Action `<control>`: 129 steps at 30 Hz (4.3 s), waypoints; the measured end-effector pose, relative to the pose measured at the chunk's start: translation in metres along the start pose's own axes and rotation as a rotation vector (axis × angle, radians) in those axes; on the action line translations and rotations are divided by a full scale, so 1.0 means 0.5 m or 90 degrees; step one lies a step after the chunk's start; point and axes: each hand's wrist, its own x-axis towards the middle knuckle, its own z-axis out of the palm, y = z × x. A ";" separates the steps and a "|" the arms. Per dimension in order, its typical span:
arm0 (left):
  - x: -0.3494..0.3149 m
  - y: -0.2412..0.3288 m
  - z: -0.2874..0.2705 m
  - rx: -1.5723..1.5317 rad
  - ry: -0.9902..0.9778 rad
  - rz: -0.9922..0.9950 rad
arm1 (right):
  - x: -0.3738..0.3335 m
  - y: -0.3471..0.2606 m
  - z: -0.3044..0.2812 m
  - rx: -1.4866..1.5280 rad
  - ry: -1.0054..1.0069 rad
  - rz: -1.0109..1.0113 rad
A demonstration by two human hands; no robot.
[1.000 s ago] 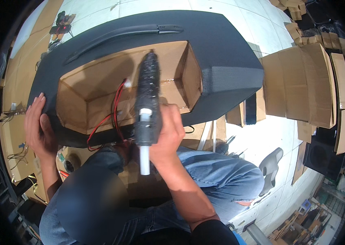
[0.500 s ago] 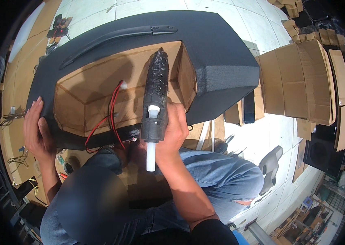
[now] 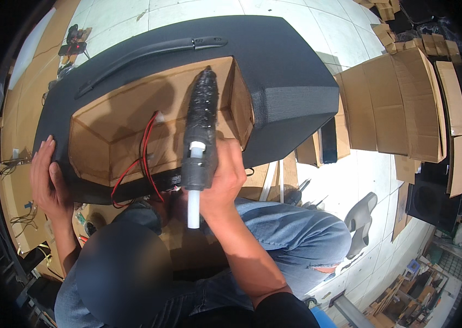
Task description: The person uses a hot glue gun to apply adhesive along the edges of a cardboard speaker enclosure. They press a black foam trim into place along the glued edges and adjust the position of red and black wires inside the box.
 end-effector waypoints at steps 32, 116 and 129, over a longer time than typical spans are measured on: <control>0.004 0.003 -0.004 0.002 0.015 0.014 | -0.001 -0.006 0.000 -0.022 0.025 -0.005; 0.008 0.006 -0.006 0.015 0.026 0.021 | -0.014 -0.006 0.010 -0.019 -0.043 -0.034; 0.008 0.006 -0.002 0.009 0.029 0.022 | -0.028 -0.030 0.028 0.064 -0.039 0.021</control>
